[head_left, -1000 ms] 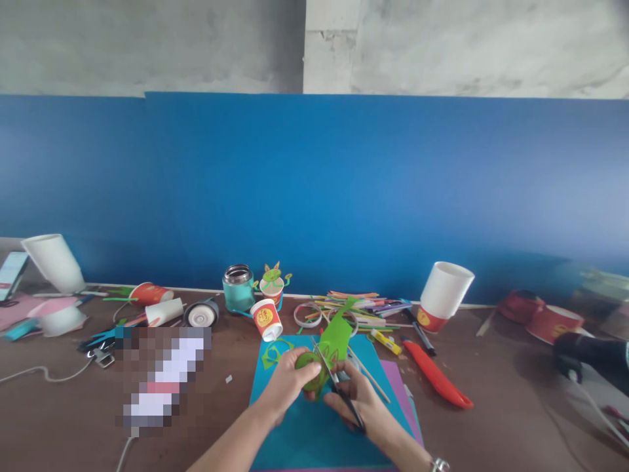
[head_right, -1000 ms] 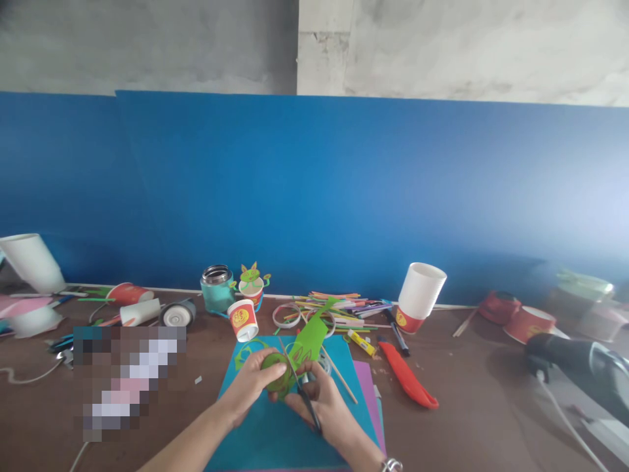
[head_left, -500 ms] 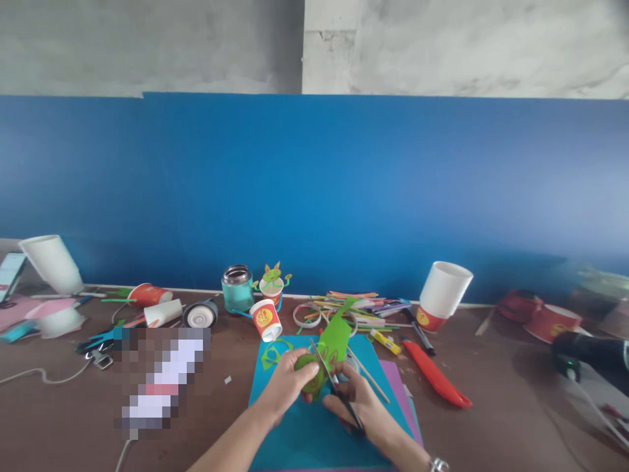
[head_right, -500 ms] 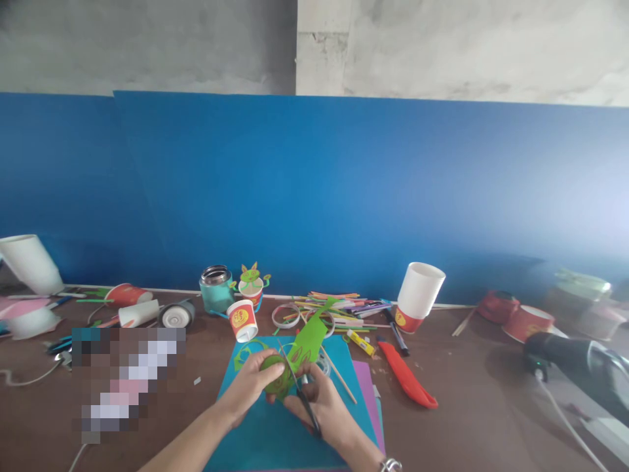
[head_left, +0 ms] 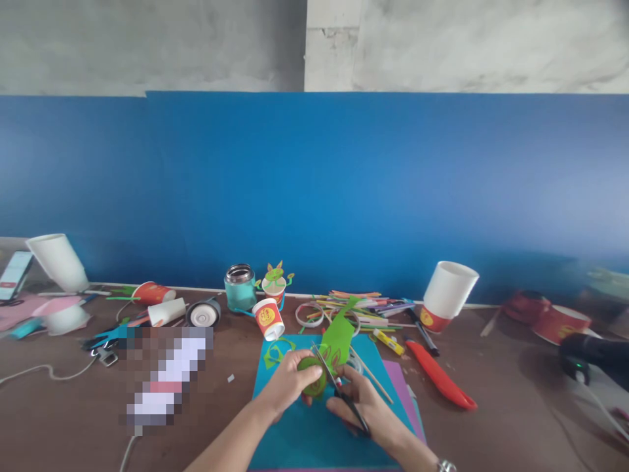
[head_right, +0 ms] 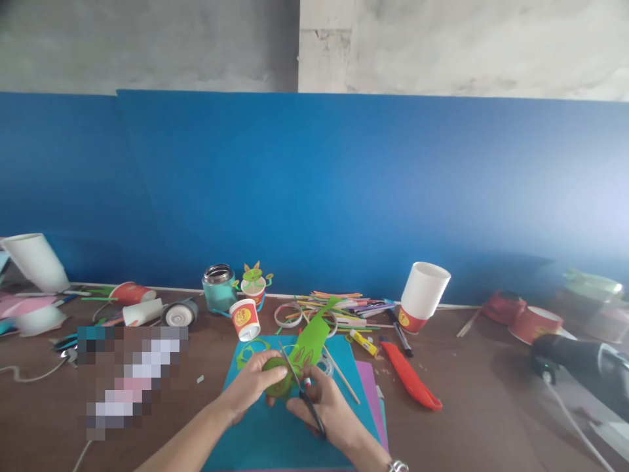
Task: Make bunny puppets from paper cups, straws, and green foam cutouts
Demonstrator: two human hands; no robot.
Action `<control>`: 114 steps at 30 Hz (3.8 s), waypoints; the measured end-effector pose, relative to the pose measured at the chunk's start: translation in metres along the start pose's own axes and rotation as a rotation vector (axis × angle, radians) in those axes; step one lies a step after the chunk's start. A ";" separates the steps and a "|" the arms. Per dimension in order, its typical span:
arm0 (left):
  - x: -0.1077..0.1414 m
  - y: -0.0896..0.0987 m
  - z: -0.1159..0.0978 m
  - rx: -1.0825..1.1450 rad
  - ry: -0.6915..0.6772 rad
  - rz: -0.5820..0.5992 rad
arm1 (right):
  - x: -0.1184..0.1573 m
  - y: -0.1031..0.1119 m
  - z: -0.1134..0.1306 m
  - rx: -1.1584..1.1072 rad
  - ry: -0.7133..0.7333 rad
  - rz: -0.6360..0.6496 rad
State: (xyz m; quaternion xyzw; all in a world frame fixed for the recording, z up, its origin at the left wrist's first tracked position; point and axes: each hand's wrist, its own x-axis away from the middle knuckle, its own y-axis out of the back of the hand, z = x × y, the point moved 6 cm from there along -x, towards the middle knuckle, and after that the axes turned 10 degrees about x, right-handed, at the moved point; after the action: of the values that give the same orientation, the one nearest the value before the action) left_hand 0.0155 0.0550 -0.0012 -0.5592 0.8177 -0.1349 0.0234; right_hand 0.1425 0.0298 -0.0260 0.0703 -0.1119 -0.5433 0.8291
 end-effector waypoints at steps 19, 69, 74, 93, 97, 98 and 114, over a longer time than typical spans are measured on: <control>-0.001 0.004 0.004 0.028 0.051 0.003 | -0.001 -0.001 -0.005 -0.014 0.000 0.025; 0.011 0.007 -0.017 -1.146 -0.543 -0.274 | 0.002 -0.004 -0.005 0.125 -0.104 -0.080; 0.008 0.011 -0.008 -1.177 -0.508 -0.325 | -0.001 0.012 -0.001 0.078 -0.048 -0.295; 0.006 0.010 0.010 -1.180 -0.465 -0.357 | 0.005 0.023 0.010 0.005 0.063 -0.411; 0.010 0.014 -0.008 -1.118 -0.515 -0.486 | 0.004 0.017 0.011 0.048 0.038 -0.345; 0.011 0.015 -0.012 -1.106 -0.515 -0.518 | 0.004 0.016 0.010 0.056 0.035 -0.321; 0.019 0.018 -0.027 -1.030 -0.681 -0.593 | 0.001 0.005 -0.007 0.123 -0.123 -0.066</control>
State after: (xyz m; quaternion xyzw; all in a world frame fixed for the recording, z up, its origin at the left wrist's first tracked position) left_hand -0.0129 0.0491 0.0228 -0.7106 0.5368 0.4541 -0.0276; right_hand 0.1496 0.0307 -0.0311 0.0911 -0.1932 -0.5656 0.7965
